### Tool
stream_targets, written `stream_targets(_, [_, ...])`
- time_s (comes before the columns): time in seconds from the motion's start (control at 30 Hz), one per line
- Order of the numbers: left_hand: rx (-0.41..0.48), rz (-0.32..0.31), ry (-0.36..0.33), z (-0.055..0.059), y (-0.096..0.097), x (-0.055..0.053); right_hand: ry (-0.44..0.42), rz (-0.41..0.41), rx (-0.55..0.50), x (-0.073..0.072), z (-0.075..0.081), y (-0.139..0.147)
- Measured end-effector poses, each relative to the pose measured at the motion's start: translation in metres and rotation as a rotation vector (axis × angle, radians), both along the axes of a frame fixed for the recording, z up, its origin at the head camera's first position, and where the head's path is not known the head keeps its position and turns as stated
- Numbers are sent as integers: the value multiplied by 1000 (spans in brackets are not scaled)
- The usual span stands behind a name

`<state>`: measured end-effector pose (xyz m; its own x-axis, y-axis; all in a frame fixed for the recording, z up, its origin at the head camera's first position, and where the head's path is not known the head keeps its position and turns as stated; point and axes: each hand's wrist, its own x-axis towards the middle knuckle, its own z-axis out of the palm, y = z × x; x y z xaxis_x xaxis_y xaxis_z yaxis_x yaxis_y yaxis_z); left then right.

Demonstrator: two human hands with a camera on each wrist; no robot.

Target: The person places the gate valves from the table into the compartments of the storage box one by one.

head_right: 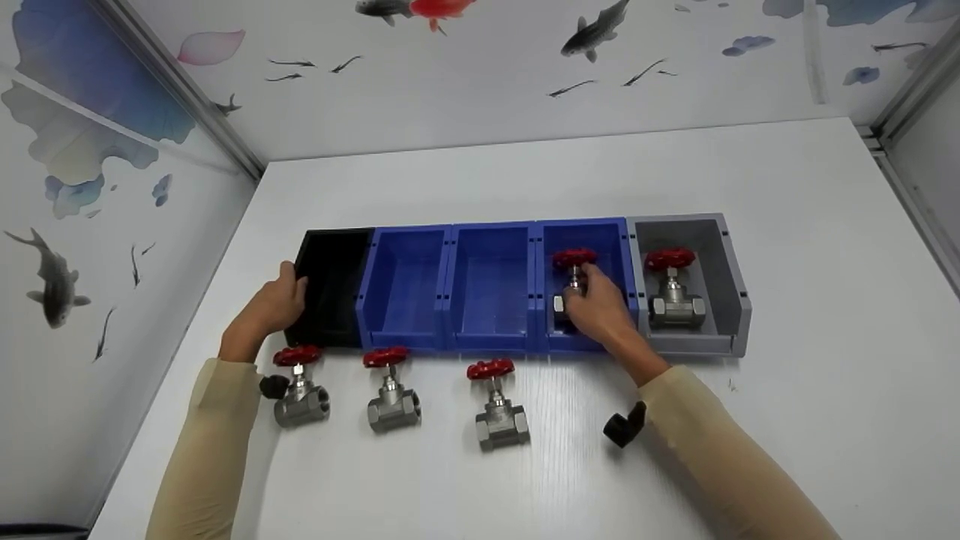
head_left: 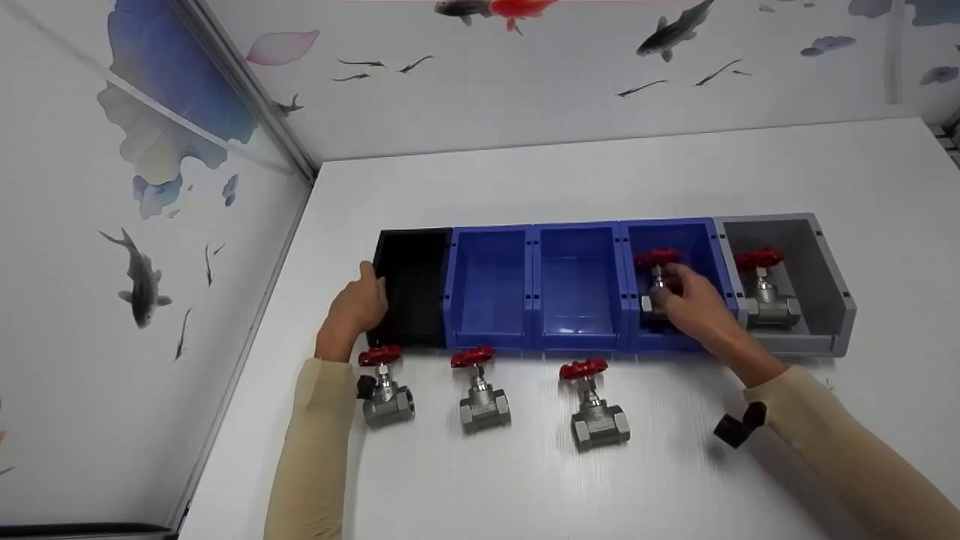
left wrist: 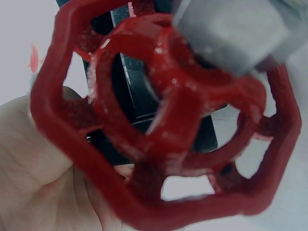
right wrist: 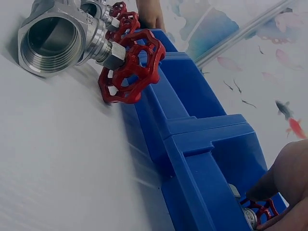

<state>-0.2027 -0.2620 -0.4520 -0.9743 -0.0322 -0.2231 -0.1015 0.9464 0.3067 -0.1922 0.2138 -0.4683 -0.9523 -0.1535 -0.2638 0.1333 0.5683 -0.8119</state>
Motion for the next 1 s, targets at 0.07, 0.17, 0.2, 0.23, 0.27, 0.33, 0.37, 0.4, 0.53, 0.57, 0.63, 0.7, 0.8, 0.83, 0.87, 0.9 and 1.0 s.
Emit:
stream_targets(0.07, [-7,0,-8,0,0,0,-9,10,-6,1,1,0])
stream_targets(0.17, [-8,6,-19,0,0,0,-25,19,-10,2,3,1])
stream_targets(0.2, [-7,7,-21,0,0,0,-32,21,-9,2,4,2])
stream_targets(0.23, [-6,9,-23,0,1,0,-39,23,-10,3,4,2])
stream_targets(0.27, [-4,10,-24,1,1,0,-43,24,-11,3,5,2])
stream_targets(0.33, [-1,8,-23,1,1,0,-57,29,-14,4,6,3])
stream_targets(0.37, [0,8,-21,1,1,0,-61,32,-17,4,7,3])
stream_targets(0.4, [0,7,-20,1,1,0,-64,33,-16,5,8,3])
stream_targets(0.53, [-2,8,-15,1,1,0,-66,45,0,7,12,4])
stream_targets(0.57, [-3,8,-14,1,1,0,-66,49,10,8,13,4])
stream_targets(0.63, [-3,9,-12,1,1,0,-60,60,24,11,15,5])
stream_targets(0.7, [-1,12,-14,2,1,0,-49,71,25,13,18,5])
stream_targets(0.8, [0,14,-14,2,1,-1,-19,73,17,19,21,5])
stream_targets(0.83, [0,14,-14,2,1,-1,-7,69,8,21,22,5])
stream_targets(0.87, [2,13,-12,2,1,-1,5,65,-1,23,23,5])
stream_targets(0.9, [3,10,-10,1,1,0,16,59,-12,24,24,5])
stream_targets(1.0, [5,0,0,1,1,0,42,46,-48,30,26,4])
